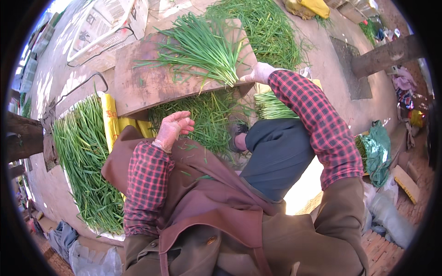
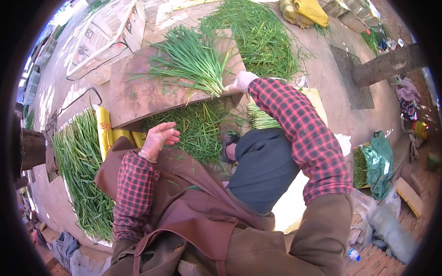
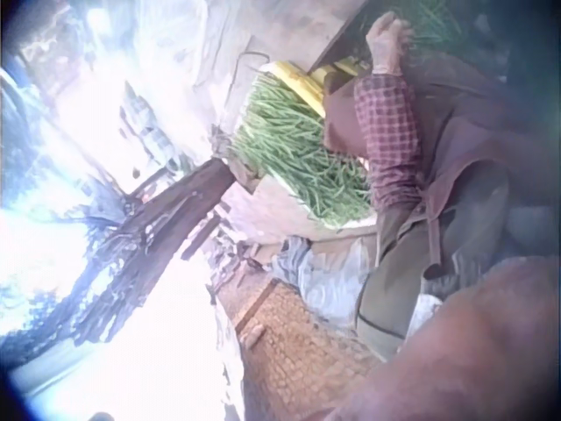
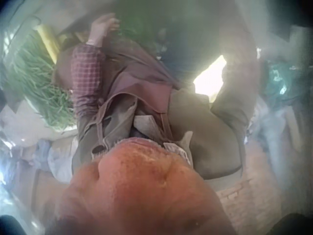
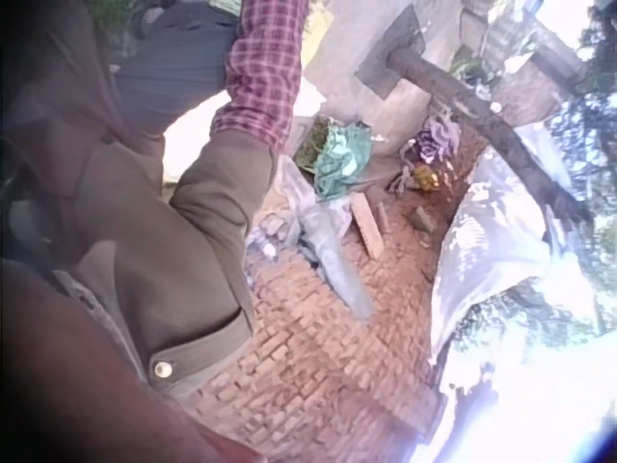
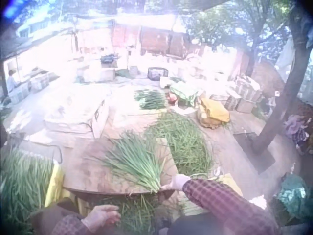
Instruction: The person is sitting on the ground and trimming the ends of green onions. They hold a bunch of green onions in one hand and use a knife in the other hand to cut the ends, then place the trimmed bunch on a wooden board.
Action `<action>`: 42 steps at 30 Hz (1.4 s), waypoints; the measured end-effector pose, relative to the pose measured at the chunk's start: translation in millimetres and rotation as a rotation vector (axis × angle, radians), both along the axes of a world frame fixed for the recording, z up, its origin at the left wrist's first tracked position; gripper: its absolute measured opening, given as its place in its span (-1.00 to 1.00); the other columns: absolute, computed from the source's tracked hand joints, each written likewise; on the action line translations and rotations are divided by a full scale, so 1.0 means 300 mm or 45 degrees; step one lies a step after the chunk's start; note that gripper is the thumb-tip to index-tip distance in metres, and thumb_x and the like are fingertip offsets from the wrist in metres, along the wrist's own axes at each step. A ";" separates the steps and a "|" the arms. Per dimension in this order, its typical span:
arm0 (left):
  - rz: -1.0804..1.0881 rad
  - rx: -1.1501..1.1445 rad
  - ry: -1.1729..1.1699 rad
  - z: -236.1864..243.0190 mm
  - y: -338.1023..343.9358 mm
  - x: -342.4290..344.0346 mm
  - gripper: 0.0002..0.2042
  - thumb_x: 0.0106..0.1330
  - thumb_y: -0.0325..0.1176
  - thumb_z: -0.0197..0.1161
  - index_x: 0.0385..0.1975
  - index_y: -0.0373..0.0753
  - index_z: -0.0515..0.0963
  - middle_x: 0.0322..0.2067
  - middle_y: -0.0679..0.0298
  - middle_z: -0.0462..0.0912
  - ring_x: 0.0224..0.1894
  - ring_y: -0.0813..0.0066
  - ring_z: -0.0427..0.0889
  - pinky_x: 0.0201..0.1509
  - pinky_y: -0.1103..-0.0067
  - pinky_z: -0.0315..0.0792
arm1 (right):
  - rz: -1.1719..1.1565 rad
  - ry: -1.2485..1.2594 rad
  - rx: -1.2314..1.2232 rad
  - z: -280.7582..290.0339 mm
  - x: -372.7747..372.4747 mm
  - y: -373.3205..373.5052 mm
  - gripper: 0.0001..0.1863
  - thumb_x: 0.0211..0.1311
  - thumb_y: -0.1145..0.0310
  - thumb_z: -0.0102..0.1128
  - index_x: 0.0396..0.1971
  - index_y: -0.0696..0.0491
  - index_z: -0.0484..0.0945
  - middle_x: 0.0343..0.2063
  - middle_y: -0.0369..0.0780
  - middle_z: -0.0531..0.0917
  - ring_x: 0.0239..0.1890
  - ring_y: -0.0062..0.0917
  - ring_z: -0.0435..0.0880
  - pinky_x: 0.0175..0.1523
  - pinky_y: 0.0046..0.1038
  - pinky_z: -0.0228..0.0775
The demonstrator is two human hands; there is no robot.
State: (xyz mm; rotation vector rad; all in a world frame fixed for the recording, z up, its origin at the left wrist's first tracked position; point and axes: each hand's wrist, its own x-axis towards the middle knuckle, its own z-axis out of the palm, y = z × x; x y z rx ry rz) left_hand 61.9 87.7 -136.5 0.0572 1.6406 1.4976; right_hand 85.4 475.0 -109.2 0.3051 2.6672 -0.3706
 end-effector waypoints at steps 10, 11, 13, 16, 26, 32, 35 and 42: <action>0.179 0.151 -0.061 -0.017 -0.013 -0.027 -0.64 0.32 -0.34 0.19 0.05 -0.36 0.43 -0.23 0.17 0.65 -0.29 0.44 0.66 -0.23 0.55 0.52 | -0.758 0.363 0.096 -0.213 -0.134 -0.376 -0.34 -0.06 0.07 0.41 -0.06 0.27 0.49 -0.23 0.00 0.67 -0.09 -0.22 0.66 0.03 -0.31 0.49; 0.173 0.190 -0.062 -0.020 0.006 -0.030 -0.64 0.32 -0.33 0.20 0.05 -0.36 0.44 -0.22 0.17 0.65 -0.28 0.43 0.66 -0.22 0.55 0.52 | -0.788 0.420 0.047 -0.277 -0.122 -0.337 -0.42 -0.04 0.12 0.40 -0.12 0.25 0.51 -0.23 0.00 0.67 -0.10 -0.21 0.66 0.01 -0.30 0.50; 0.187 0.196 -0.132 -0.029 0.013 -0.039 -0.63 0.32 -0.29 0.21 0.04 -0.36 0.44 -0.21 0.17 0.64 -0.25 0.42 0.66 -0.19 0.53 0.53 | -0.813 0.523 -0.019 -0.295 -0.121 -0.355 -0.66 0.06 0.24 0.29 -0.28 0.19 0.54 -0.25 0.04 0.66 -0.14 -0.14 0.66 -0.06 -0.22 0.51; 0.174 0.252 -0.265 -0.040 0.010 -0.053 -0.52 0.30 -0.12 0.24 0.09 -0.28 0.37 -0.07 0.09 0.58 -0.07 0.33 0.61 -0.02 0.46 0.48 | -0.885 0.550 -0.137 -0.236 -0.097 -0.472 -0.72 0.09 0.27 0.22 -0.30 0.18 0.55 -0.30 0.07 0.65 -0.18 -0.09 0.65 -0.10 -0.17 0.49; 0.245 0.767 -0.724 -0.141 0.052 -0.024 -0.49 0.25 0.03 0.26 0.02 -0.26 0.45 -0.17 0.07 0.63 -0.13 0.16 0.63 0.02 0.28 0.50 | -0.840 0.450 -0.322 -0.090 0.238 -1.042 -0.46 0.02 0.29 0.32 0.00 0.21 0.42 -0.34 0.06 0.64 -0.22 0.00 0.62 -0.11 -0.13 0.46; 0.286 0.712 -0.595 -0.081 0.013 0.011 -0.74 0.19 -0.32 0.31 -0.18 -0.29 0.58 -0.34 0.22 0.68 -0.34 0.45 0.64 -0.19 0.53 0.54 | -0.549 0.178 -0.552 0.013 0.296 -0.871 -0.14 0.03 -0.22 0.15 0.14 0.22 0.37 -0.21 0.09 0.64 -0.15 -0.10 0.65 -0.02 -0.27 0.48; 0.311 0.634 -0.410 -0.109 0.012 0.001 -0.72 0.17 -0.36 0.32 -0.13 -0.29 0.56 -0.29 0.27 0.67 -0.33 0.49 0.62 -0.21 0.57 0.51 | -0.909 0.748 -0.571 0.121 0.262 -0.720 -0.36 0.06 -0.16 0.21 -0.20 0.20 0.54 -0.35 -0.01 0.68 -0.27 -0.25 0.68 -0.10 -0.29 0.45; 0.320 0.630 -0.047 0.064 0.017 0.078 -0.59 0.02 -0.46 0.40 -0.07 -0.32 0.53 -0.18 0.26 0.64 -0.16 0.44 0.60 0.03 0.47 0.43 | -0.631 0.420 -0.984 -0.042 0.069 -0.353 -0.09 0.08 -0.21 0.23 0.16 0.33 0.32 0.05 0.05 0.53 0.11 -0.29 0.52 0.20 -0.39 0.29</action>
